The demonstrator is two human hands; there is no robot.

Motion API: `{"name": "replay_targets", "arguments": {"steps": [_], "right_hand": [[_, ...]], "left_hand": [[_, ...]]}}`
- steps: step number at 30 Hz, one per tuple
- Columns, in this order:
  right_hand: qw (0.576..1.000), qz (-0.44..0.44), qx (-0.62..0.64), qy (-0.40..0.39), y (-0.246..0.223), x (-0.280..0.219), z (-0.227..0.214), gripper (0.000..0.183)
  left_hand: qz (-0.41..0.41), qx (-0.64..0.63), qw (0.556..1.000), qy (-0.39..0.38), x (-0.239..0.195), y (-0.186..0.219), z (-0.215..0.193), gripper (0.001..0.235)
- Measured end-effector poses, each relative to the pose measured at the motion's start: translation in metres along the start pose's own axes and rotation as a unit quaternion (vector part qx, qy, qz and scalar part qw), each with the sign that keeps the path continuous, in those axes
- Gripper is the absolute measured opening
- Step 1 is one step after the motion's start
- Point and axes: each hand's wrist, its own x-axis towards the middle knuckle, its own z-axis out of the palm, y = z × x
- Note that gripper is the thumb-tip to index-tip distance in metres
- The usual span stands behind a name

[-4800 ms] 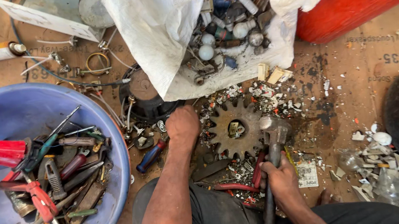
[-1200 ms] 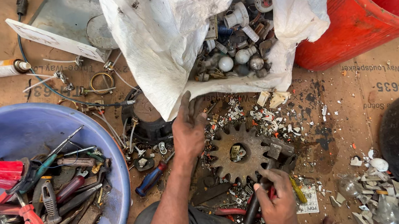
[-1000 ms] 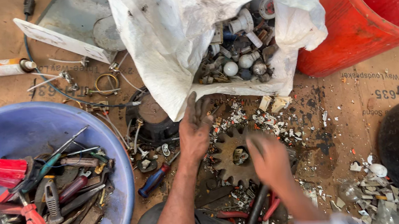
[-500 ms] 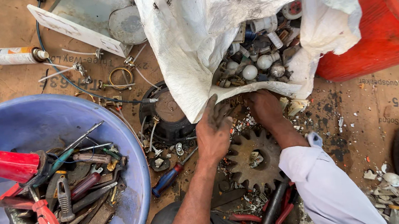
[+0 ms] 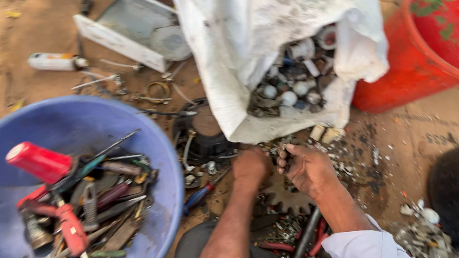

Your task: The person sits on the ground and uses a hammer to break apart various electronic components, including light bulb sockets and a switch plate, on a metal gear. The broken pieces are discarded onto the ground.

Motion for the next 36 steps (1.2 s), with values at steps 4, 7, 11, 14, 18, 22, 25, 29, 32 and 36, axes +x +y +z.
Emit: {"name": "replay_targets", "arguments": {"steps": [4,7,11,14,18,22,25,29,32,36], "right_hand": [[0.778,-0.273,-0.563,-0.065,0.027,0.016,0.061,0.018],[0.62,-0.458,-0.627,-0.114,0.051,0.044,0.115,0.015],[0.48,-0.417,-0.765,-0.106,0.067,0.076,0.142,0.012],[0.466,-0.415,-0.772,-0.12,0.075,0.091,0.131,0.013],[0.458,-0.395,-0.787,-0.119,0.072,0.091,0.126,0.015],[0.616,-0.466,-0.623,-0.123,0.053,0.056,0.138,0.022],[0.866,-0.29,-0.403,-0.061,0.043,0.006,0.096,0.029],[0.818,-0.239,-0.495,0.17,0.03,-0.084,-0.068,0.029],[0.797,-0.249,-0.454,0.31,0.002,-0.184,-0.211,0.02],[0.65,-0.243,-0.516,0.502,-0.043,-0.313,-0.32,0.018]], "left_hand": [[0.055,-0.044,0.997,-0.019,0.022,-0.03,0.059,0.045],[0.104,0.049,0.99,0.088,0.046,-0.044,0.105,0.052],[0.093,0.042,0.99,0.097,0.069,-0.057,0.142,0.055],[0.079,0.023,0.992,0.096,0.073,-0.065,0.152,0.057],[0.076,0.001,0.992,0.1,0.07,-0.06,0.14,0.06],[0.072,-0.04,0.992,0.099,0.048,-0.04,0.09,0.063],[0.035,-0.096,0.993,0.064,0.02,-0.021,0.039,0.065],[-0.016,-0.141,0.99,0.024,-0.003,0.0,-0.024,0.068],[-0.045,-0.077,0.996,0.002,-0.013,0.008,-0.039,0.073],[-0.037,-0.04,0.998,0.043,-0.018,0.012,-0.034,0.045]]}}
